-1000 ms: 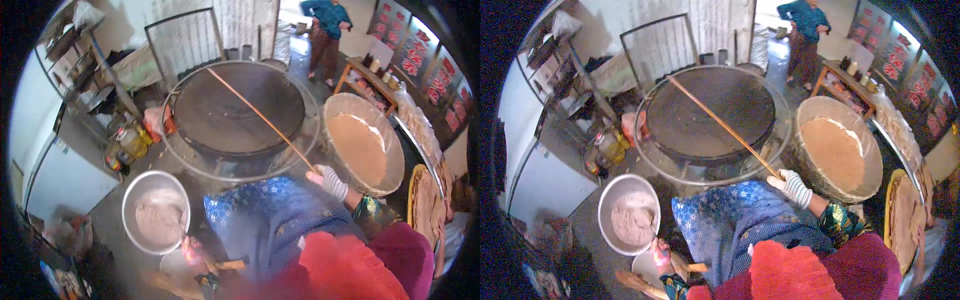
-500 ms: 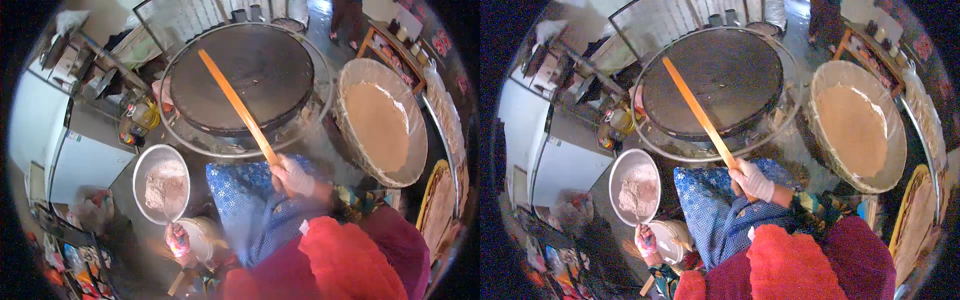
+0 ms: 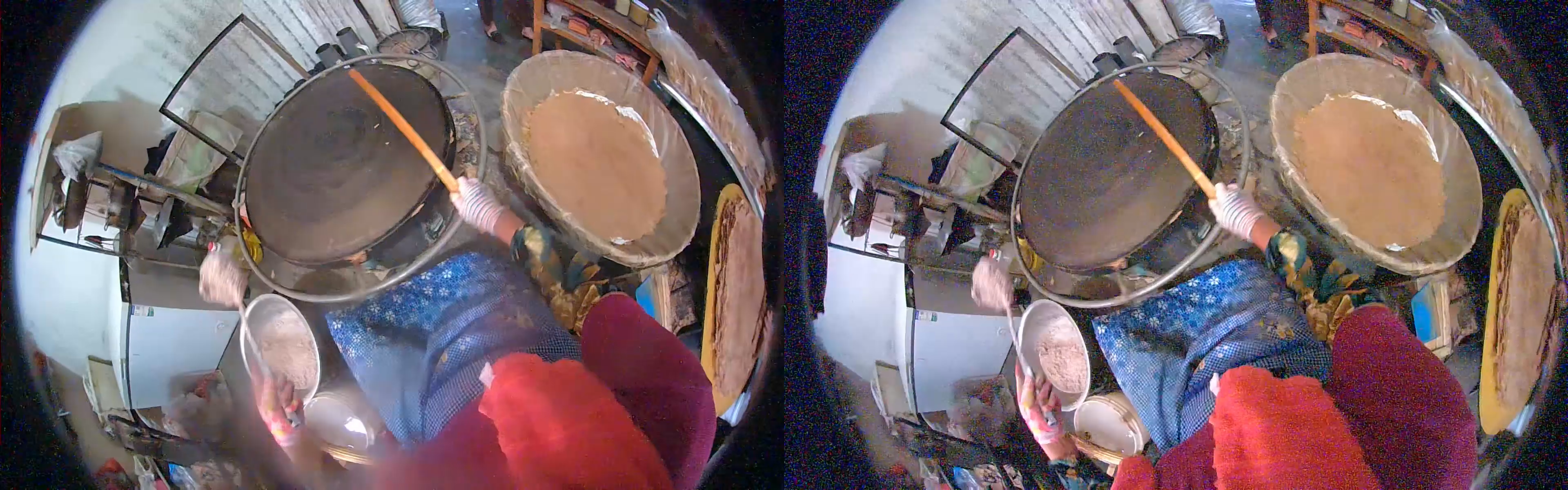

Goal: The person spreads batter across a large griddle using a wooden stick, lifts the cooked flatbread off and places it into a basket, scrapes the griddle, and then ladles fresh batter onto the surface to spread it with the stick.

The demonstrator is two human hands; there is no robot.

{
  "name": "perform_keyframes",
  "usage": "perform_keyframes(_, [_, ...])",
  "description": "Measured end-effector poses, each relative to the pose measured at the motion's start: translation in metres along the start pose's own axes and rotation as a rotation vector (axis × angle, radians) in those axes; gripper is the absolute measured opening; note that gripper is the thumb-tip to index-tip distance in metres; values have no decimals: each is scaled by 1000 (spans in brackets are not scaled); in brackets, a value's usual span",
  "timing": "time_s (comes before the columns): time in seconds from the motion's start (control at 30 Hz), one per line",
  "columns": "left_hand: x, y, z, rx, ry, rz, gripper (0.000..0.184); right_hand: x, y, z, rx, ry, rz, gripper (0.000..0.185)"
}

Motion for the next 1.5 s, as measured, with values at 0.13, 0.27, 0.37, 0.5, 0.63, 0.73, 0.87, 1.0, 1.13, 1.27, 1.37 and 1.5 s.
perform_keyframes(0.13, [84, 5, 30, 0, 118, 412, 61, -15, -29, 24, 63, -62, 97, 29])
perform_keyframes(0.27, [134, 40, 82, 486, 414, 916, 63, -20, -39, 33, 132, -97, 76, 27])
perform_keyframes(0.37, [164, 61, 101, 721, 395, 1400, 66, -20, -41, 39, 140, -55, 77, 28])
perform_keyframes(0.5, [178, 83, 137, 749, 403, 1750, 56, -23, -37, 38, 104, -92, 62, 29])
perform_keyframes(0.63, [168, 92, 154, 671, 466, 1701, 53, -21, -33, 34, 140, -46, 64, 30])
perform_keyframes(0.73, [177, 70, 131, 841, 448, 1614, 55, -15, -31, 29, 127, -41, 26, 32])
perform_keyframes(0.87, [164, 81, 124, 755, 410, 1596, 58, -17, -27, 21, 114, -147, 70, 32])
perform_keyframes(1.0, [165, 86, 121, 703, 483, 1560, 55, -9, -28, 24, 104, -137, 39, 33])
perform_keyframes(1.13, [160, 82, 101, 691, 381, 1596, 54, -8, -26, 18, 116, -135, 65, 33])
perform_keyframes(1.27, [166, 90, 100, 666, 446, 1340, 55, -6, -28, 22, 74, -165, 17, 31])
perform_keyframes(1.37, [164, 95, 105, 638, 466, 1267, 57, -22, -18, 14, 188, -26, 702, 21])
perform_keyframes(1.5, [170, 84, 97, 433, 475, 717, 54, -40, -4, 0, 121, -15, 1329, 14])
Point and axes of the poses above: each hand's wrist, its own z-axis towards the middle knuckle, its own x-axis out of the palm, y = z × x, the point moved 9 cm from there along z, towards the middle knuckle, and after that the axes turned 5 degrees about y, right-handed, at the moved point
